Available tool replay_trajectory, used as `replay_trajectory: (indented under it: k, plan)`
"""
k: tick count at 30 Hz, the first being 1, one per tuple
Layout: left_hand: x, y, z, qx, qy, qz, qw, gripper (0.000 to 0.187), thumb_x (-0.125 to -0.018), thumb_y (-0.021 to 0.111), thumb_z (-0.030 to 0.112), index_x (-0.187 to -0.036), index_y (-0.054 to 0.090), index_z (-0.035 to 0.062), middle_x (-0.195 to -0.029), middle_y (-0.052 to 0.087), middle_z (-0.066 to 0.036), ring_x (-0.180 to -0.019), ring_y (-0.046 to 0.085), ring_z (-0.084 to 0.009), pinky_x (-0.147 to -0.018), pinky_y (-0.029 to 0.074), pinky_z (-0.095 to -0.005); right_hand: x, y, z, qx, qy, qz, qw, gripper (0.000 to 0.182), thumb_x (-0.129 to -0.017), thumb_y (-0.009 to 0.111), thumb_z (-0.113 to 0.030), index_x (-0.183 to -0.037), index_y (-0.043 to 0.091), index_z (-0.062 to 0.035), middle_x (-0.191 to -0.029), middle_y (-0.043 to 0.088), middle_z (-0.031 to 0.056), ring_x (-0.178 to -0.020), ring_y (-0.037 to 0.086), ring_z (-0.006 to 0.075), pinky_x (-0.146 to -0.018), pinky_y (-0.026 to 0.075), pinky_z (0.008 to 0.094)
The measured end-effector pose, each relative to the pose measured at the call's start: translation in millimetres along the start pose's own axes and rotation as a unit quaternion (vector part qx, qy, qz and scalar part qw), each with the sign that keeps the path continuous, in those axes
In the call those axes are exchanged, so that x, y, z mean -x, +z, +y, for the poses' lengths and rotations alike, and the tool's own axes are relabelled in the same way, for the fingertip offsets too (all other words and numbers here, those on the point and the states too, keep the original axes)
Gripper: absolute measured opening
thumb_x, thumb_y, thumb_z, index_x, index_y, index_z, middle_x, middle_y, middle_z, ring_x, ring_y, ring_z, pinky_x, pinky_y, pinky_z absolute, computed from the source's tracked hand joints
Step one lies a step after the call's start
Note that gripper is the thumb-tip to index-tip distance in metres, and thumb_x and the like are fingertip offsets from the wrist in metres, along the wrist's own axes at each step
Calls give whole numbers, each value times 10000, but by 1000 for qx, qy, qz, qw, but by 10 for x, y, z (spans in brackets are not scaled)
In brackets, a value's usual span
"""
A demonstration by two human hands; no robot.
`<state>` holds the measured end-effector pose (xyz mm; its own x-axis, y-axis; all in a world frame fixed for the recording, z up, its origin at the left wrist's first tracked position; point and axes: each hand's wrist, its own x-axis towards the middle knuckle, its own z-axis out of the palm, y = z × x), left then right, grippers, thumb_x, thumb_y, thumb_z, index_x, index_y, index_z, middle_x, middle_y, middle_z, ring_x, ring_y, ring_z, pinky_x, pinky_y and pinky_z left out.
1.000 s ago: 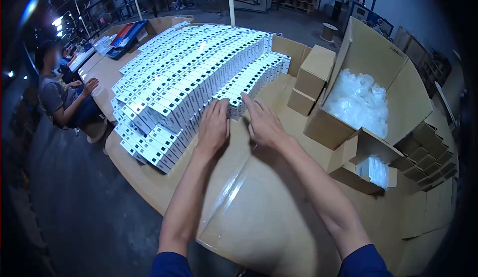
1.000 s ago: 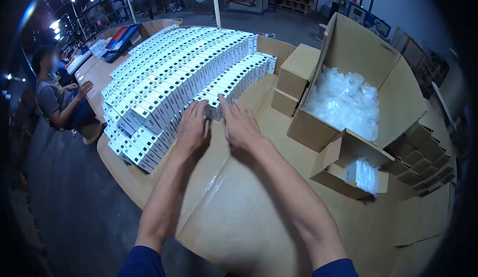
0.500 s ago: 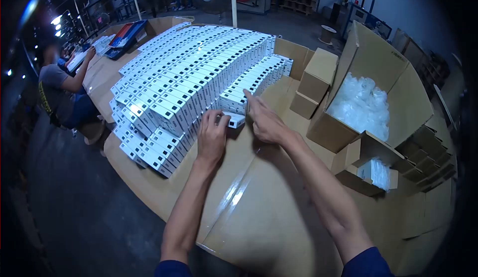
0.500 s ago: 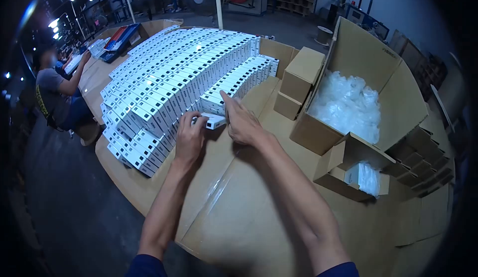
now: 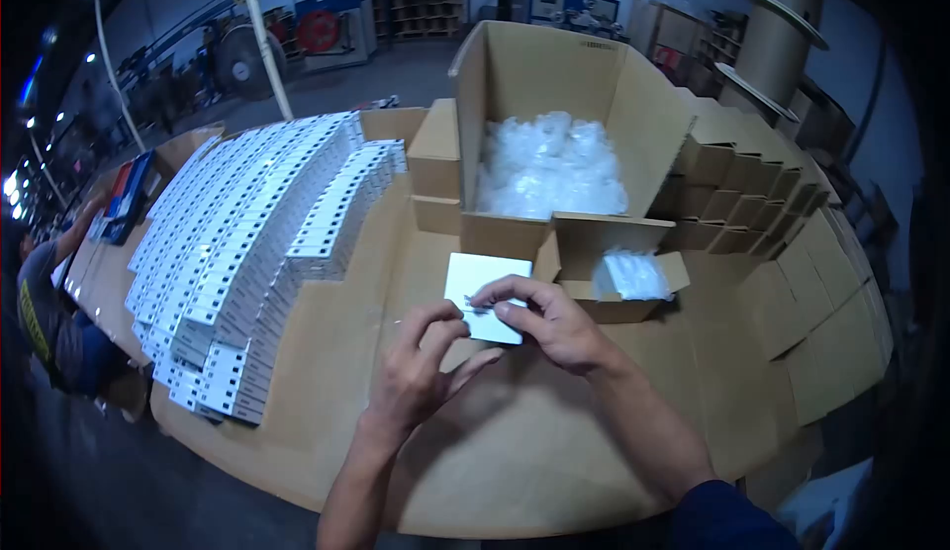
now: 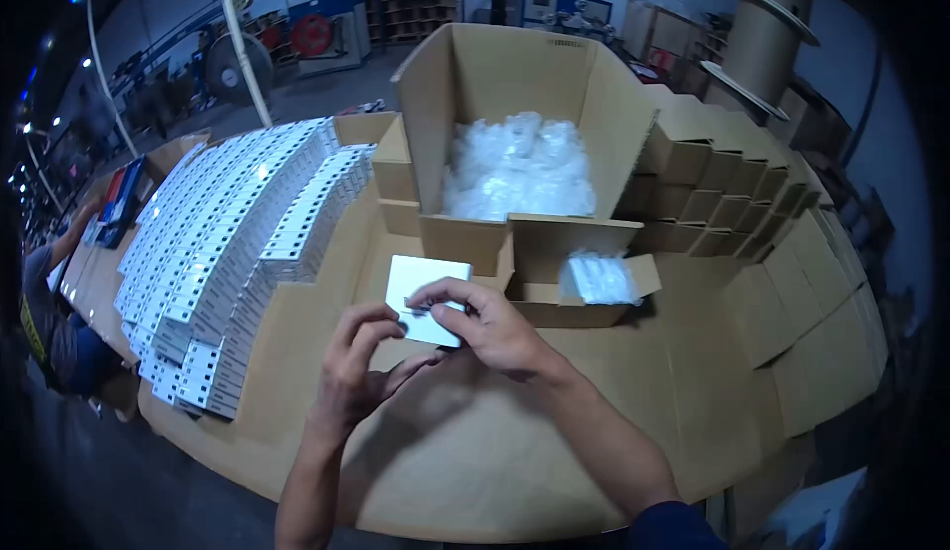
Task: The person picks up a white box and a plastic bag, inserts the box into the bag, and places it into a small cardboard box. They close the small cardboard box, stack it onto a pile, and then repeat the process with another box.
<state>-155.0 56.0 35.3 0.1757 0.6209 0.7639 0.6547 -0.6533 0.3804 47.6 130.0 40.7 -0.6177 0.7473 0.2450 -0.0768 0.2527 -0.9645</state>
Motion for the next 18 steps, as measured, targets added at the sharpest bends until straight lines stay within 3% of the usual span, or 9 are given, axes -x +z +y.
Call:
replay_trajectory:
  k: [1,4,5,7,8,10,14,17,18]
  plan:
    - [-101,38,57,44,-25,-12,999,237,-825,797,25,-997,635,17,-1014,646,-122,-922,668,-281,-786,552,-388,123,-113,-165,-43,60,10,997,226,-1061,502,-52,-1209,661,10,-1141,656,61,-956,655,107,-777,618,276]
    - [-508,315,70,88,-30,-29,995,182,-866,769,49,-987,641,2,-922,654,-127,-822,670,-259,-735,542,-371,285,-579,-293,39,52,72,995,232,-1050,480,-11,-1142,692,-1,-1047,653,66,-912,651,107,-744,624,268]
    - [-699,435,37,86,-22,-27,996,160,-883,756,59,-978,644,-6,-890,655,-129,-790,668,-255,-717,538,-368,288,-743,-342,91,-10,108,990,246,-1038,486,0,-1122,717,-22,-1022,653,62,-900,634,88,-733,609,251]
    - [-1146,713,-116,94,4,-54,994,123,-911,723,61,-953,651,-30,-842,647,-143,-765,653,-256,-719,528,-362,230,-1099,-526,154,12,170,973,238,-1028,526,-47,-1138,736,-53,-1018,655,95,-925,641,152,-805,583,315]
    - [-1381,893,-234,108,6,-81,991,124,-914,724,70,-967,659,-22,-837,645,-141,-768,644,-258,-725,524,-359,178,-1266,-602,261,-20,207,943,236,-1021,547,-84,-1153,742,-75,-1034,649,125,-963,636,207,-865,555,355]
    - [-1834,1283,-520,100,36,-168,980,158,-885,739,66,-1030,691,24,-909,670,-131,-838,670,-281,-767,541,-382,52,-1561,-689,407,-121,259,867,260,-1010,586,-198,-1206,745,-133,-1108,617,209,-1059,601,354,-996,467,428]
    - [-2345,2083,-741,-52,142,-342,928,346,-860,753,92,-1198,690,133,-1158,644,-126,-1088,646,-337,-921,547,-453,-199,-1942,-771,419,-110,267,860,308,-1025,564,-239,-1276,714,-145,-1180,609,228,-1126,607,378,-1028,466,429]
    - [-2445,2524,-943,-104,287,-355,884,455,-818,795,137,-1258,684,175,-1212,637,-124,-1126,631,-344,-910,562,-443,-309,-2021,-753,411,-124,258,865,311,-1023,564,-235,-1281,710,-140,-1192,607,239,-1154,608,389,-1039,465,442]
    - [-2463,2662,-1059,-85,281,-344,892,441,-822,795,150,-1249,686,164,-1206,637,-127,-1124,628,-347,-922,556,-445,-334,-2042,-717,405,-111,256,871,309,-1018,569,-221,-1281,709,-139,-1201,605,244,-1163,610,394,-1040,467,444]
